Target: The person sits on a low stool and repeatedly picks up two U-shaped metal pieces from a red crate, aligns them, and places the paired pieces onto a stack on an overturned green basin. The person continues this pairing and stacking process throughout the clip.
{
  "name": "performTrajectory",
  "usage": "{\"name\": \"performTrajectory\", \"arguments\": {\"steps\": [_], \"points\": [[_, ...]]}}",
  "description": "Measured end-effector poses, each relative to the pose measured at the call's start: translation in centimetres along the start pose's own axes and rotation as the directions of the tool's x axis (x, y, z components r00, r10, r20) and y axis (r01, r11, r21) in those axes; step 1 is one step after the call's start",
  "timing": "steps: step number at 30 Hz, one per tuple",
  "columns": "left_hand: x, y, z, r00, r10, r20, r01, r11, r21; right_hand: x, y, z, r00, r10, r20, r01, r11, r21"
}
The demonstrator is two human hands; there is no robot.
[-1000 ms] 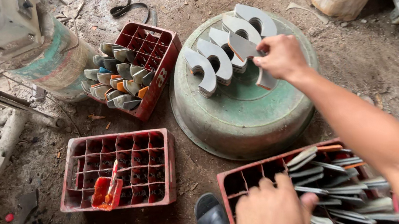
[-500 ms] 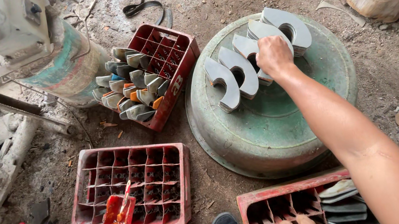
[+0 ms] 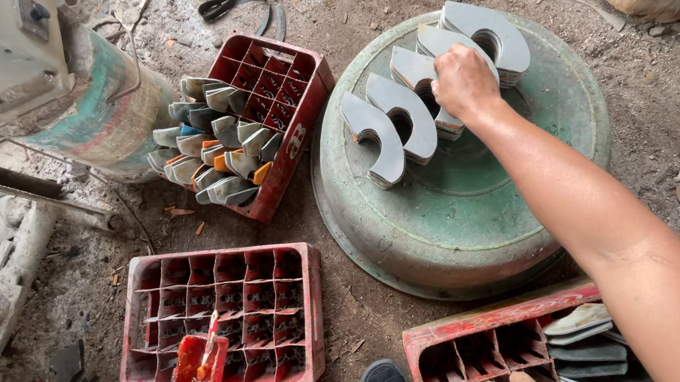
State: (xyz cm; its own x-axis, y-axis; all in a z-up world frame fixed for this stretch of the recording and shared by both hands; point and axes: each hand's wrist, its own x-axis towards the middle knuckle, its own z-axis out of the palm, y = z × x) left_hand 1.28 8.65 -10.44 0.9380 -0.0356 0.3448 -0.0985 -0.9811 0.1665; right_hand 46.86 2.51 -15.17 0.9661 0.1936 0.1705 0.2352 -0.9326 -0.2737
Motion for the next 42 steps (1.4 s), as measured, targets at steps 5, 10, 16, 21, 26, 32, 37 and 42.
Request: {"name": "performTrajectory", "arguments": {"steps": [5, 10, 16, 21, 26, 32, 37, 42], "points": [[1.6, -0.9, -0.1, 0.999, 0.018, 0.044, -0.017, 1.0, -0.009, 0.0, 0.4, -0.8, 1.0, -0.005, -0.021, 0.007, 0.996, 0.085], [5.4, -1.9, -3.6, 0.851, 0.028, 0.525, 0.083, 0.979, -0.186, -1.7, 1.0, -3.5, 0.998, 0.008, -0.064, 0.001, 0.992, 0.129], [9.9, -3.6, -9.5, 0.696, 0.048, 0.716, 0.105, 0.98, -0.168, -8.5, 2.4, -9.8, 0.997, -0.052, -0.062, 0.063, 0.979, 0.194], [9.7, -3.6, -7.9, 0.667, 0.058, 0.743, 0.09, 0.983, -0.157, -17.8, 4.9, -13.1, 0.987, -0.157, 0.037, 0.142, 0.954, 0.263], [7.2, -2.2, -3.3, 0.639, 0.117, 0.76, 0.022, 0.985, -0.17, -26.8, 6.4, -15.7, 0.974, -0.134, 0.184, 0.069, 0.944, 0.322], [2.9, 0.2, 1.9, 0.772, 0.134, 0.621, 0.054, 0.96, -0.274, -35.5, 8.1, -17.6, 0.951, -0.037, 0.306, -0.075, 0.935, 0.348], [2.9, -0.2, 4.2, 0.832, 0.161, 0.532, 0.055, 0.928, -0.368, -38.8, 8.9, -16.6, 0.949, 0.038, 0.313, -0.163, 0.91, 0.381], [3.6, 2.0, 4.9, 0.889, 0.148, 0.434, 0.053, 0.907, -0.419, -40.0, 8.9, -14.8, 0.952, -0.196, 0.233, 0.133, 0.956, 0.26]]}}
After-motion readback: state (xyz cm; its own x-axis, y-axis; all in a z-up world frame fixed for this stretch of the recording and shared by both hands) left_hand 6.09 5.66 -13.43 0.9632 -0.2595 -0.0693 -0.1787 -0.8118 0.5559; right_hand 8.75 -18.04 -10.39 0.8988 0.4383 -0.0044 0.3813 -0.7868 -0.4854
